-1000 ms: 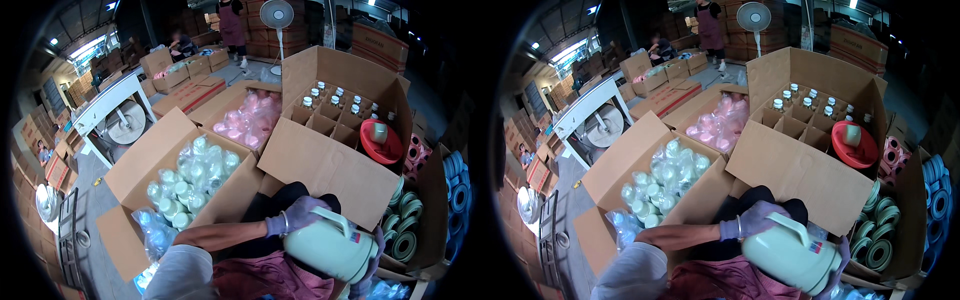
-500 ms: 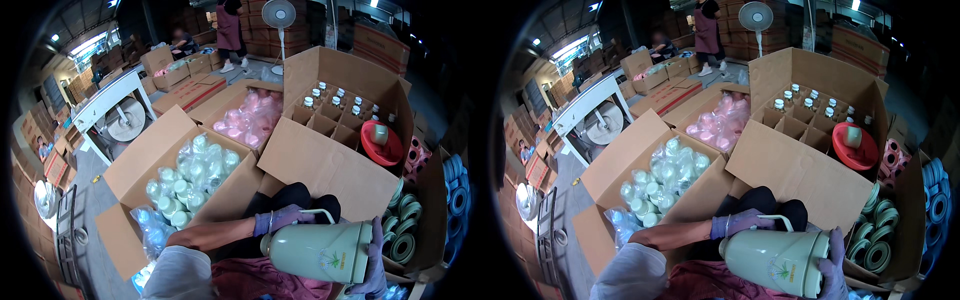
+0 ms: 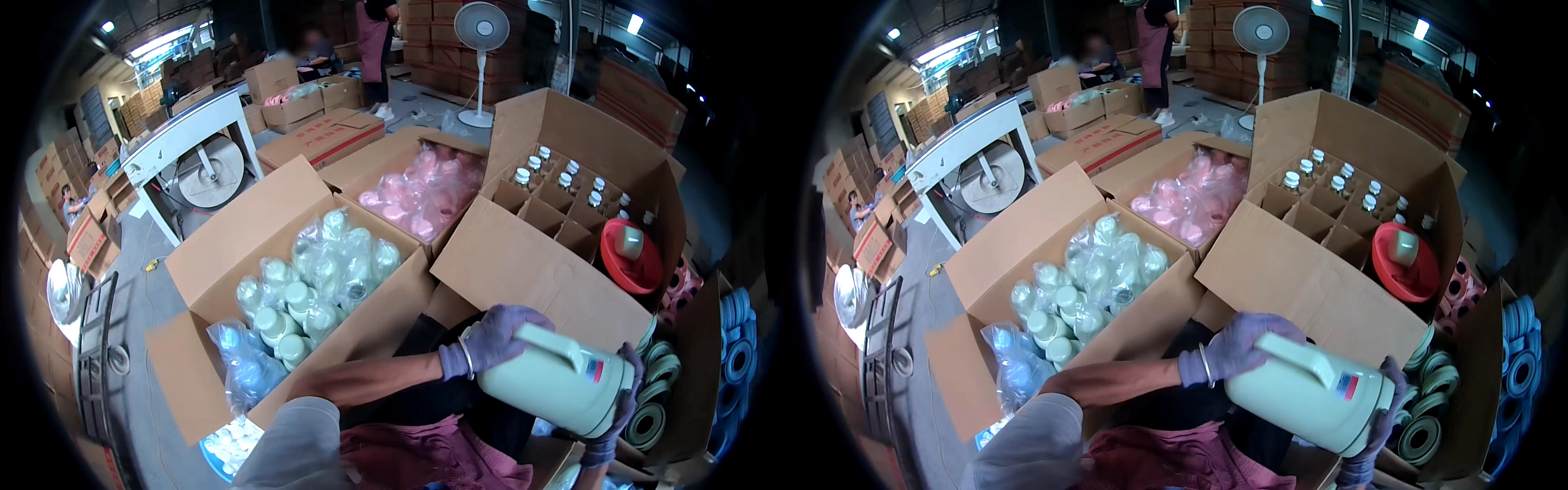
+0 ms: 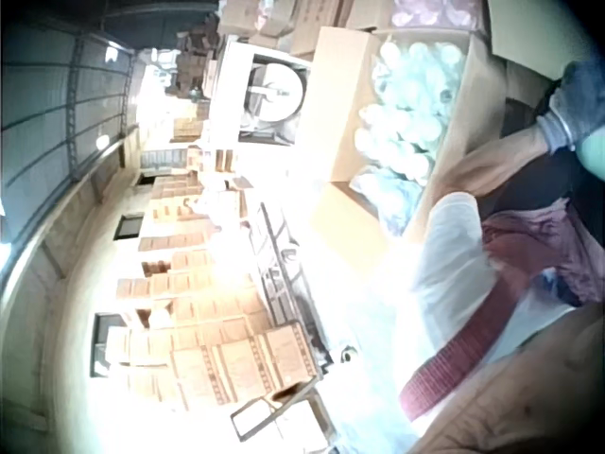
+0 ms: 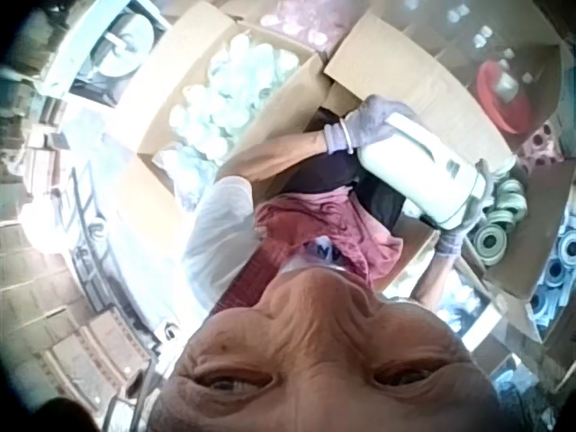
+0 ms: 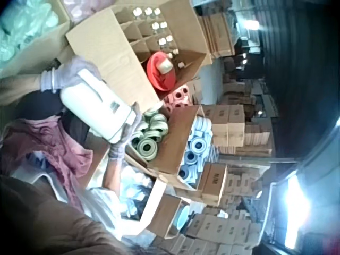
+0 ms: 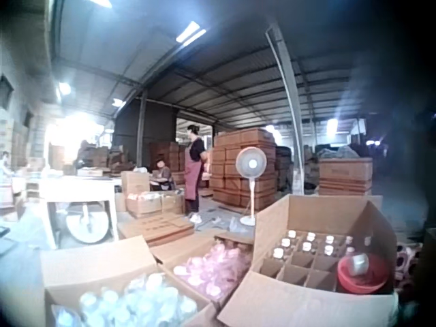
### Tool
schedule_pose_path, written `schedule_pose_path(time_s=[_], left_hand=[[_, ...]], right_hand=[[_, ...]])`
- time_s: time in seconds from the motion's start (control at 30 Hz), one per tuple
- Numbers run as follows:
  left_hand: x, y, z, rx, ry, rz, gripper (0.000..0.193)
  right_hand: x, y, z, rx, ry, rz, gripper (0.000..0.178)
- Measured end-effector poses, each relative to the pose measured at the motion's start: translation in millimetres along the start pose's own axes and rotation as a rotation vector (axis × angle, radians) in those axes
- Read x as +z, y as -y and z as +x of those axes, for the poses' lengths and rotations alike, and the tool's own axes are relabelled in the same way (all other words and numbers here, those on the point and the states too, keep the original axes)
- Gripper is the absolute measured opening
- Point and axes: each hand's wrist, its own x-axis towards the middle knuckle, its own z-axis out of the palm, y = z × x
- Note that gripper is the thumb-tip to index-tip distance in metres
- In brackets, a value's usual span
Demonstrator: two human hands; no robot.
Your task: The person assembles thermos flasks by inserting stainless steel inner liners into colored outer shells, screwing on lids, and placing the completed units into plastic bags. The person then places the packaged thermos into a cardboard box.
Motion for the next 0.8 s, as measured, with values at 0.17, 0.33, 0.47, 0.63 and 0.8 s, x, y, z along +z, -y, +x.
schedule_pose_path(time_s=[0.17,0.33,0.47,0.63,0.8], left_hand=[[-0.7,3.0,-1.7,0.361,0.095,0.295,0.028],[-12.8,38.5,-17.3,-0.199,0.114,-0.054,0.026],[-19.0,41.5,-24.5,-0.313,0.455,-0.039,0.033],[-24.5,9.0,-7.1,-0.259,0.043,-0.003,0.028],[12.7,-37.2,9.4,0.541,0.273,0.466,0.025]], right_hand=[[-27.8,-73.9,-31.7,0.257,-0.210,0.215,0.062],[13.3,38.6,-14.0,0.374,0.126,-0.237,0.056],[15.7,55.6,2.6,-0.317,0.565,-0.653,0.084],[26.9,21.0,-10.0,0.050,0.076,-0.266,0.090],[-10.9,-53.0,-36.2,0.484,-0.409,0.711,0.050]])
